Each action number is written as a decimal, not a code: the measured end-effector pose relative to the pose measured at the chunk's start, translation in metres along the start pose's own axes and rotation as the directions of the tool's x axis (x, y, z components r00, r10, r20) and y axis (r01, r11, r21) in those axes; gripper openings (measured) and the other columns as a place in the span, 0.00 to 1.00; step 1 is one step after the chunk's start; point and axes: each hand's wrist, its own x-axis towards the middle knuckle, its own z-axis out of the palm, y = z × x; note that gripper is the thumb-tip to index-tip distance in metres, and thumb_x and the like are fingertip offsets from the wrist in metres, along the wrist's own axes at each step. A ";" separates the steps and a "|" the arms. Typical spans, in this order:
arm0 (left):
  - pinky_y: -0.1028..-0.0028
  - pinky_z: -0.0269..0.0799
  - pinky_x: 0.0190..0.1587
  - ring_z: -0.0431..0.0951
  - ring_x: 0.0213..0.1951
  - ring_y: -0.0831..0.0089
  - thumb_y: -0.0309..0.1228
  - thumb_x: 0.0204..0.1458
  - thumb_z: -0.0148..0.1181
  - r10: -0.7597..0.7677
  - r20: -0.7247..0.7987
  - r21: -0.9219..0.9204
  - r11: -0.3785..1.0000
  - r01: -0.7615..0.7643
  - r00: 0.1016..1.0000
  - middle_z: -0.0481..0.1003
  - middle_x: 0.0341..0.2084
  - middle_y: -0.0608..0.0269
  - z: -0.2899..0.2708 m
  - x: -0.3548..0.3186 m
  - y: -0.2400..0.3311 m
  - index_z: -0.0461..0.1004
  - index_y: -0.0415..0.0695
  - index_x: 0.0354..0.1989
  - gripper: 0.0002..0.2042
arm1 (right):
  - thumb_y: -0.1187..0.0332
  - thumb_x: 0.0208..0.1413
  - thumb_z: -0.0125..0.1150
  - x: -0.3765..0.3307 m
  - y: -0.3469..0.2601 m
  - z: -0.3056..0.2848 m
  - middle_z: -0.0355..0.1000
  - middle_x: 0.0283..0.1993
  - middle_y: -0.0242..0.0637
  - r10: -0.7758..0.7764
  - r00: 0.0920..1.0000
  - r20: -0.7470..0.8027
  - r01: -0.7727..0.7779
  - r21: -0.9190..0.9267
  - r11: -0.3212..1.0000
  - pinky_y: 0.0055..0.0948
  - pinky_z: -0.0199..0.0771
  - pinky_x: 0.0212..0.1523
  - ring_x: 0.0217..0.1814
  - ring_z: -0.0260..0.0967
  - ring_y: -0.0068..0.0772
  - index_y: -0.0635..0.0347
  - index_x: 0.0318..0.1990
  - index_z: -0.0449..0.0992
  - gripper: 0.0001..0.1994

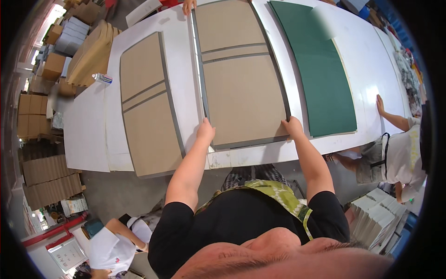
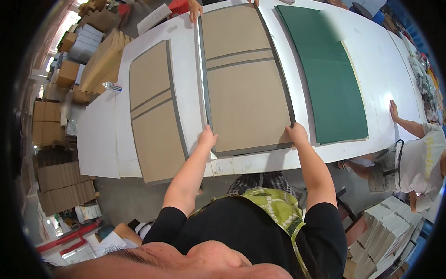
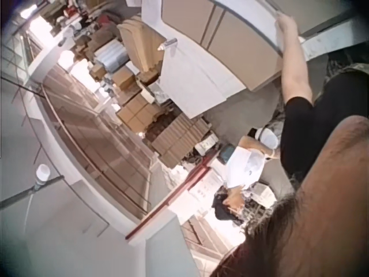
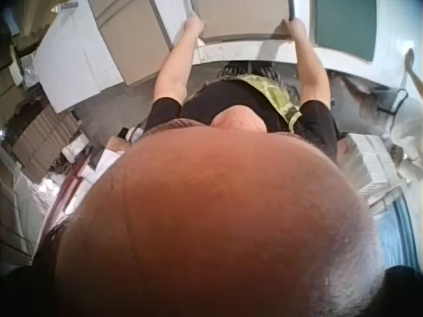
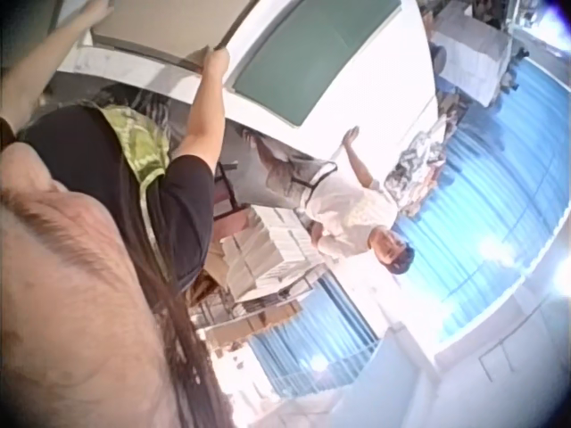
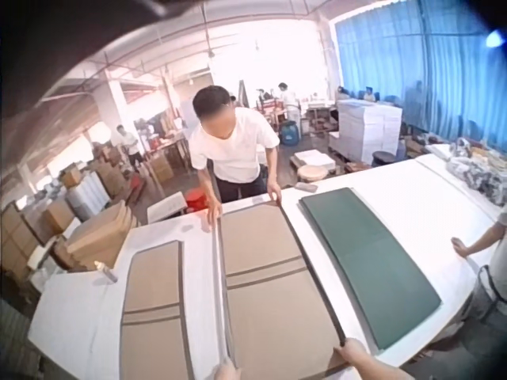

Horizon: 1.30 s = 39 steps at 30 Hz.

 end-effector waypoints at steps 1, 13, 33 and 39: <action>0.61 0.72 0.43 0.75 0.42 0.52 0.37 0.44 0.63 -0.001 0.069 0.088 0.996 -0.006 0.998 0.74 0.40 0.46 -0.010 -0.003 0.011 0.54 0.40 0.60 0.35 | 0.55 0.48 0.61 0.002 0.001 -0.001 0.74 0.38 0.52 0.025 0.999 0.023 -0.024 -0.032 0.999 0.42 0.71 0.41 0.43 0.71 0.51 0.68 0.36 0.74 0.21; 0.50 0.36 0.65 0.45 0.67 0.59 0.58 0.49 0.49 0.327 0.221 0.508 0.766 -0.395 0.919 0.48 0.65 0.54 0.001 -0.005 0.025 0.51 0.50 0.65 0.38 | 0.63 0.51 0.55 -0.021 -0.045 -0.023 0.69 0.50 0.46 -0.290 0.957 0.008 0.270 -0.391 0.880 0.39 0.72 0.43 0.52 0.68 0.42 0.62 0.41 0.67 0.15; 0.42 0.42 0.62 0.34 0.68 0.55 0.56 0.42 0.60 0.312 0.254 0.334 0.860 -0.386 0.915 0.33 0.68 0.59 0.013 0.014 0.098 0.45 0.68 0.66 0.42 | 0.56 0.62 0.38 0.136 0.025 0.037 0.54 0.66 0.41 -0.406 0.884 -0.233 0.448 0.172 0.877 0.49 0.34 0.67 0.71 0.43 0.39 0.49 0.64 0.56 0.24; 0.44 0.42 0.62 0.35 0.68 0.55 0.54 0.41 0.62 0.310 0.232 0.307 0.876 -0.372 0.922 0.34 0.68 0.59 0.015 0.016 0.094 0.47 0.68 0.66 0.42 | 0.60 0.61 0.40 0.095 -0.039 0.051 0.40 0.71 0.38 -0.413 0.884 -0.219 0.367 -0.224 0.903 0.55 0.34 0.66 0.73 0.37 0.38 0.43 0.66 0.52 0.24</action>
